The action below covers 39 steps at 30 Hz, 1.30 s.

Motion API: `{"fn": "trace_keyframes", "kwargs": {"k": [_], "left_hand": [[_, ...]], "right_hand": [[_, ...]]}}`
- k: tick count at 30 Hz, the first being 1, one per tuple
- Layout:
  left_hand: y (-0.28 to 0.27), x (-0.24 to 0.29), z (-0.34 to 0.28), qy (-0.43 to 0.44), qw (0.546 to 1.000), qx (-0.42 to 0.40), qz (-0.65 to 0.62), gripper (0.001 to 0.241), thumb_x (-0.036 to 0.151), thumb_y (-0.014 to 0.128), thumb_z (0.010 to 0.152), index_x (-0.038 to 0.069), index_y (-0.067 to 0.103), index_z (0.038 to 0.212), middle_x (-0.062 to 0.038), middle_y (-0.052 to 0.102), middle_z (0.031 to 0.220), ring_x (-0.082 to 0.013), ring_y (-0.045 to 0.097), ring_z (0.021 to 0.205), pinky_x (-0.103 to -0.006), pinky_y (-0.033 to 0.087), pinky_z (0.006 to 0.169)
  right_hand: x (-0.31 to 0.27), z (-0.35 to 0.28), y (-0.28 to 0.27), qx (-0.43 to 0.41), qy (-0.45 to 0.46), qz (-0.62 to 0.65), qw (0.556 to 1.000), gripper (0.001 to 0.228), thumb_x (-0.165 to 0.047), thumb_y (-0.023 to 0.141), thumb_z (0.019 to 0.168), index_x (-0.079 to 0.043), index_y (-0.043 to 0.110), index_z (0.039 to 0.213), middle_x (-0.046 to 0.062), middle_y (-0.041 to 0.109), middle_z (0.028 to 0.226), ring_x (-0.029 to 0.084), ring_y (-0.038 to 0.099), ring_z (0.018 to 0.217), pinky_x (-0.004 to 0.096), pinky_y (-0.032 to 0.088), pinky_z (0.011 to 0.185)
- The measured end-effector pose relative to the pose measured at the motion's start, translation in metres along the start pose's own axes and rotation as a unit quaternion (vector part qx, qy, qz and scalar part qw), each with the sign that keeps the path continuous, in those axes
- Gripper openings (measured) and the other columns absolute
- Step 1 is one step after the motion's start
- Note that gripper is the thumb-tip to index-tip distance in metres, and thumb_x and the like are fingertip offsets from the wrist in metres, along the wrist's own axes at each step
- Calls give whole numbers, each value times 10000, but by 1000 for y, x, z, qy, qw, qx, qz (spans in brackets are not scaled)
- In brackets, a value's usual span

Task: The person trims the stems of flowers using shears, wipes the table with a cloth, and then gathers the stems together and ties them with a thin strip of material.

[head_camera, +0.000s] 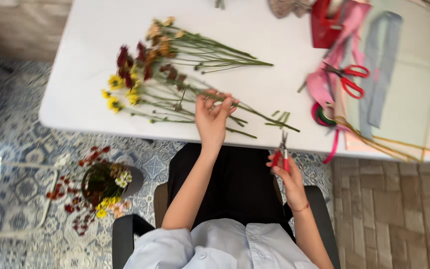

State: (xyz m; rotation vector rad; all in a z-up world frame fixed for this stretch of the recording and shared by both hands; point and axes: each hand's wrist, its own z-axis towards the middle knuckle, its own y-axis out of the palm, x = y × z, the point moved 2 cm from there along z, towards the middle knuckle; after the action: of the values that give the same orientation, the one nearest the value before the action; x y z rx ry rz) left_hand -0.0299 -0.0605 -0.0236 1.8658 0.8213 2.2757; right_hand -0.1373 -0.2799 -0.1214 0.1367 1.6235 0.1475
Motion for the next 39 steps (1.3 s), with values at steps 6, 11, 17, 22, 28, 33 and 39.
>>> {"fn": "trace_keyframes", "kwargs": {"k": [6,11,17,22,28,33,39], "left_hand": [[6,-36,-40,-29,999,4,32,279,51,609,944,103,380,1094,-113,640,1034,-243,717,901,-316,623,792],[4,-51,-53,-33,998,19,46,285,60,587,956,102,344,1100,-122,667,1039,-211,713,913,-292,609,821],[0,-57,-54,-31,997,29,59,284,81,586,960,109,343,1105,-123,684,1014,-205,711,932,-289,605,821],[-4,-61,-51,-32,997,32,65,280,78,588,959,107,349,1101,-122,691,1006,-206,709,937,-294,602,827],[-8,-67,-49,-43,995,47,73,292,70,596,951,94,349,1105,-148,694,1007,-220,711,937,-302,606,820],[-8,-69,-46,-54,994,53,77,294,72,601,951,93,354,1109,-157,696,1022,-209,713,929,-278,605,807],[-11,-75,-46,-70,993,65,71,308,71,607,945,102,351,1113,-171,696,1040,-221,715,928,-265,605,797]], "right_hand": [[3,3,-4,55,58,1,997,497,-186,623,868,33,523,1302,202,624,1094,273,651,931,358,526,781],[9,7,-12,74,76,0,994,441,-185,647,864,38,576,1238,201,641,1035,265,661,865,348,550,705],[2,10,-11,70,83,-12,994,374,-183,651,864,32,611,1168,172,646,959,225,653,802,293,536,646],[23,17,-20,72,84,-14,994,375,-172,681,849,49,622,1146,165,648,871,218,653,710,289,525,574],[23,25,-20,87,107,-21,990,388,-177,699,841,73,616,1126,156,615,794,185,607,606,284,512,499],[25,30,-17,102,128,-5,986,331,-163,713,828,69,645,1054,149,603,706,168,577,490,275,481,396],[28,30,-19,110,141,-14,984,314,-164,712,833,80,653,1022,157,594,675,167,563,446,279,463,372]]}}
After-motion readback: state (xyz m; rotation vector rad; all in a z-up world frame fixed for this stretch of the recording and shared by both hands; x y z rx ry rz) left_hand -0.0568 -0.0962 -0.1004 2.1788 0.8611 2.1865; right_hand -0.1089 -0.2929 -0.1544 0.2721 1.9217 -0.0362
